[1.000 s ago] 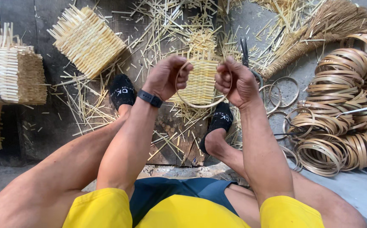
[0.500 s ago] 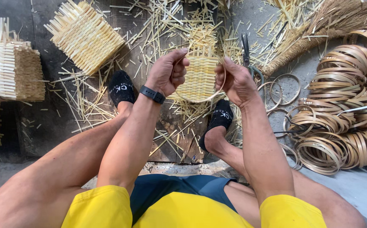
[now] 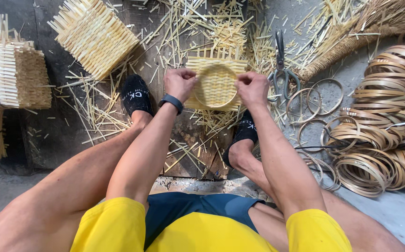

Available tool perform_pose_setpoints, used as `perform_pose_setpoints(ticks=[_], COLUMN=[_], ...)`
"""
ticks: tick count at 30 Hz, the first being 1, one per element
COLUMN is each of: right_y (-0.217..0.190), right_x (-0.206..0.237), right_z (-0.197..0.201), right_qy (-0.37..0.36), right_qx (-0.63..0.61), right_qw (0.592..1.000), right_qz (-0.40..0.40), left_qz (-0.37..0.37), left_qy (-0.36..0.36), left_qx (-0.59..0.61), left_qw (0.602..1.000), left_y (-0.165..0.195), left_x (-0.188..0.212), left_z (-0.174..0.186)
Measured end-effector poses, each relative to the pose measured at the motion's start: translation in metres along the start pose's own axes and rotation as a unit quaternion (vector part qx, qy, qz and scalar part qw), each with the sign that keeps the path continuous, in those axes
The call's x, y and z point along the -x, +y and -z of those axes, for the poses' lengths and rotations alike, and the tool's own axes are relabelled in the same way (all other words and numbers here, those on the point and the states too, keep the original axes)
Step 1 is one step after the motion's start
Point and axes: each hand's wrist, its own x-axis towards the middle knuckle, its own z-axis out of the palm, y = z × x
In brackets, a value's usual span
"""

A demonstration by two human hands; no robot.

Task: The person sits on the floor assembling woven bamboo basket trays. They trim bamboo strips with scissors, fit a round woven mat into a bamboo rim, press the rim pieces together, and place finished round baskets onto a stack of completed baskets.

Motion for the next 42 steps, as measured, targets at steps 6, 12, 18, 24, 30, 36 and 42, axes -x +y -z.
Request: perform_pose_setpoints(ticks=[6, 12, 18, 24, 30, 36, 42], right_y=[0.005, 0.009, 0.015, 0.009, 0.015, 0.013, 0.013], right_x=[0.005, 0.006, 0.006, 0.010, 0.015, 0.007, -0.002], right_z=[-0.009, -0.013, -0.022, -0.020, -0.022, -0.023, -0.020], right_qy=[0.025, 0.050, 0.054, 0.054, 0.057, 0.041, 0.008], right_qx=[0.017, 0.058, 0.078, 0.046, -0.003, 0.052, 0.078], right_qw=[0.999, 0.997, 0.995, 0.996, 0.997, 0.997, 0.995], right_qz=[-0.022, 0.030, -0.001, -0.048, -0.044, -0.036, -0.060], left_qz=[-0.022, 0.007, 0.018, 0.018, 0.036, 0.064, 0.045], left_qy=[0.041, 0.049, 0.044, 0.053, 0.036, 0.004, 0.016], left_qx=[-0.070, -0.076, -0.069, -0.070, -0.063, -0.078, -0.069], left_qw=[0.996, 0.996, 0.997, 0.996, 0.997, 0.995, 0.996], left_y=[-0.011, -0.013, -0.011, -0.009, -0.012, 0.002, -0.001], left_x=[0.000, -0.004, -0.003, 0.002, -0.001, -0.008, -0.007], left_z=[-0.009, -0.007, -0.008, -0.006, 0.001, 0.012, 0.011])
